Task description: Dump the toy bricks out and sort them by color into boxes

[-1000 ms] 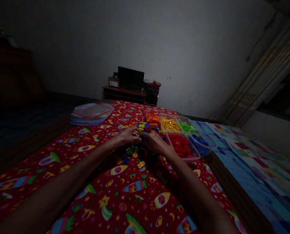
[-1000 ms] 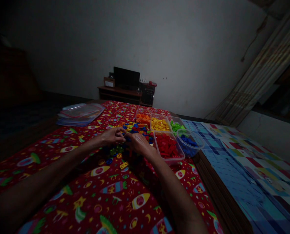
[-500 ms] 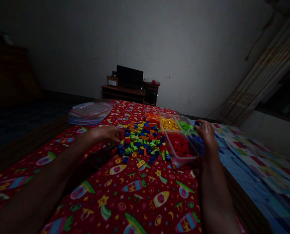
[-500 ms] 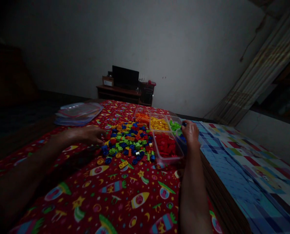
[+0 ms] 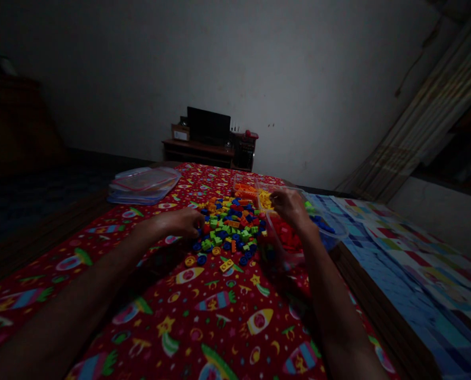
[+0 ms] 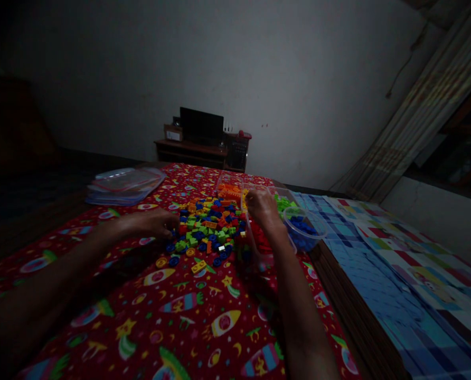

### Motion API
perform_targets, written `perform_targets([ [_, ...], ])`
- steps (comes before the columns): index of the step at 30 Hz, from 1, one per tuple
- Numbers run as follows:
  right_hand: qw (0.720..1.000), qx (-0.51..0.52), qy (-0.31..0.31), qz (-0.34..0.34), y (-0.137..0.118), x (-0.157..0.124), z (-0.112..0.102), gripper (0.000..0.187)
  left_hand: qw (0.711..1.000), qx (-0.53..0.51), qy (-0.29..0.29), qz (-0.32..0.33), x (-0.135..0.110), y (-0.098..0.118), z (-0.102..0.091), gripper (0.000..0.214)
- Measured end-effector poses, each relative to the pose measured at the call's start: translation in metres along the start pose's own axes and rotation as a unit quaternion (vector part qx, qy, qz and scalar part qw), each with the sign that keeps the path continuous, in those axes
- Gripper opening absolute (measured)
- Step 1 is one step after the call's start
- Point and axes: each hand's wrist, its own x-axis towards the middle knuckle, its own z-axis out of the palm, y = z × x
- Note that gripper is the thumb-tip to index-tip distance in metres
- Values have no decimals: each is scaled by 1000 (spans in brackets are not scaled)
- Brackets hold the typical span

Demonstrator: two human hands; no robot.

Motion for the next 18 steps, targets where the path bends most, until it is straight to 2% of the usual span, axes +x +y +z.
perform_targets([
  [4, 986, 12, -88, -140, -52, -12, 37, 28, 999, 4, 45, 1, 4, -2, -1, 32],
  [8, 961, -5, -142, -237, -78, -32, 67, 26, 996, 14, 85, 18, 12, -9, 4, 33],
  [13, 956, -33, -144, -252, -86, -41, 72, 34, 997, 18, 81, -11, 10, -12, 3, 36],
  [15, 959, -11, -140, -246, -83, -41, 73, 30, 997, 8, 74, -17, 8, -10, 1, 38],
  [18, 963, 54, -98, -244, -74, -41, 76, 27, 997, -20, 72, -9, 6, -9, 0, 40],
])
